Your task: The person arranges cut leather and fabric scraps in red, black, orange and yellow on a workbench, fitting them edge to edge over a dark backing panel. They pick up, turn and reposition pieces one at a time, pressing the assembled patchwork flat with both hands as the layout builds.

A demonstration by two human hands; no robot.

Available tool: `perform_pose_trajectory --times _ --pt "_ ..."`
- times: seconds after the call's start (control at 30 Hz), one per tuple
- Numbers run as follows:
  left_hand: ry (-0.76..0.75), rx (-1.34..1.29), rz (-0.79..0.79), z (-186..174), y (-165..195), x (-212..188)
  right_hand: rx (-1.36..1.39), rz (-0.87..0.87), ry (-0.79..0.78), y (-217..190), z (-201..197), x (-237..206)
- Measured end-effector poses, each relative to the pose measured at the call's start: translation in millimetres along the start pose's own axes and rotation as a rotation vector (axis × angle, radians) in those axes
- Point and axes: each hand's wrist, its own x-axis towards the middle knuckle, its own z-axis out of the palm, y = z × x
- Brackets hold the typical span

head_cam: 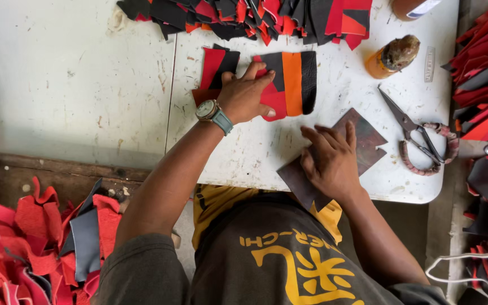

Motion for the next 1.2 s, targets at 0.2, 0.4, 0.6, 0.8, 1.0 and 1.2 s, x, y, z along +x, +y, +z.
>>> perform_pose_trajectory --times 0.2,0.4,0.6,0.8,1.0,1.2 --pt "-0.015 0.076 0.013 -0.4 2.1 2.8 -0.190 -0.154 0.004 -22.8 5.6 88.3" --pt "0.032 0.086 0.022 -8.8 5.4 2.7 -0.198 -0.168 0.074 -25.0 4.4 122.3" --pt "0.246 -0.179 -0.183 -5.4 -0.4 4.1 0.006 -0.112 0.038 -0.3 -1.1 21.2" --pt "0.512 -0.315 -0.224 24.5 32.1 16.4 -0.043 -0.128 0.127 8.9 1.4 22.1" --pt "0.727 -0.803 0.071 0.3 52.8 -8.4 0.047 -0.104 0.144 9.3 -4.4 20.9" --pt "0.790 -0.869 0.191 -78.0 70.4 86.9 0.041 -0.099 0.144 14.9 -2.6 25.3"
